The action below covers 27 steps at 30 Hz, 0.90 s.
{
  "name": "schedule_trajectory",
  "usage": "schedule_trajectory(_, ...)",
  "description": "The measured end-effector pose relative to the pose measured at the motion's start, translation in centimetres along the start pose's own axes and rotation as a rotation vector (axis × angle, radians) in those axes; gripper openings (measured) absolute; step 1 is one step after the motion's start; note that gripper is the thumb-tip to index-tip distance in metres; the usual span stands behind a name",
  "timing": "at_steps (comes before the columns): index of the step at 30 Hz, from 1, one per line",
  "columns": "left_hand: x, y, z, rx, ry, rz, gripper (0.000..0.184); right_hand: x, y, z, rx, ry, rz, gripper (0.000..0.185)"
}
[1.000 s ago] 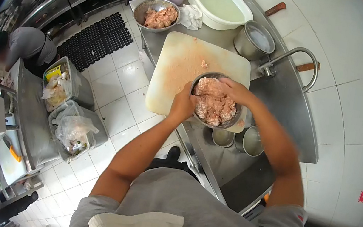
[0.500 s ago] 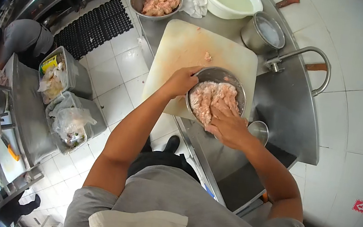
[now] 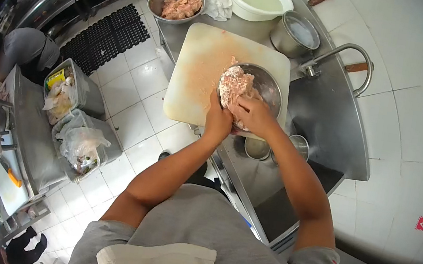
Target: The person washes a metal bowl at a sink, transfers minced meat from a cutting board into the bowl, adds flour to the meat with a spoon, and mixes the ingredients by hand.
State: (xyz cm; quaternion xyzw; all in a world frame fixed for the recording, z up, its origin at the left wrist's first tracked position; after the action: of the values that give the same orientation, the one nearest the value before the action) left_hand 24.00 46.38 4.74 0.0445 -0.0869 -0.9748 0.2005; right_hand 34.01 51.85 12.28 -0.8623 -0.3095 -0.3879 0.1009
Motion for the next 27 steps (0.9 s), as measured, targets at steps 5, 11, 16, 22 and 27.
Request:
schedule_trajectory(5,1.3,-1.0,0.1,-0.048,-0.283,0.03,0.058,1.5,3.0,-0.8,0.065,0.359,0.323,0.026)
schedule_trajectory(11,2.1,-2.7,3.2,-0.066,-0.409,-0.02,0.049,2.5,1.4,2.9,-0.224,0.149,0.476,0.045)
schedule_trajectory(16,2.3,-3.5,3.1,-0.165,-0.556,-0.016,0.045,2.5,2.8,1.7,0.079,0.342,0.386,0.044)
schedule_trajectory(22,2.1,-5.1,2.6,-0.222,-0.626,-0.115,0.043,-1.9,0.8,4.7,-0.03,0.777,-0.076,0.021)
schedule_trajectory(27,2.8,-3.1,1.8,-0.617,-0.477,0.227,0.044,1.6,0.2,2.5,-0.058,0.081,-0.165,0.028)
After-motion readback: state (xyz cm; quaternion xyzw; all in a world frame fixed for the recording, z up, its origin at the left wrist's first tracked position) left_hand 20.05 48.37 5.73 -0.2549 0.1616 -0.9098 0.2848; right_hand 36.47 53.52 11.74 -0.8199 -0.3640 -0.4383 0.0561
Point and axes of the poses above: each hand's wrist, its own y-axis away from the middle knuckle, its own x-axis out of the back of the hand, z = x × y, the point moved 3 cm from there along -y, towards the middle knuckle, and after that the axes turned 5 degrees about -y, right-handed, at the moved point
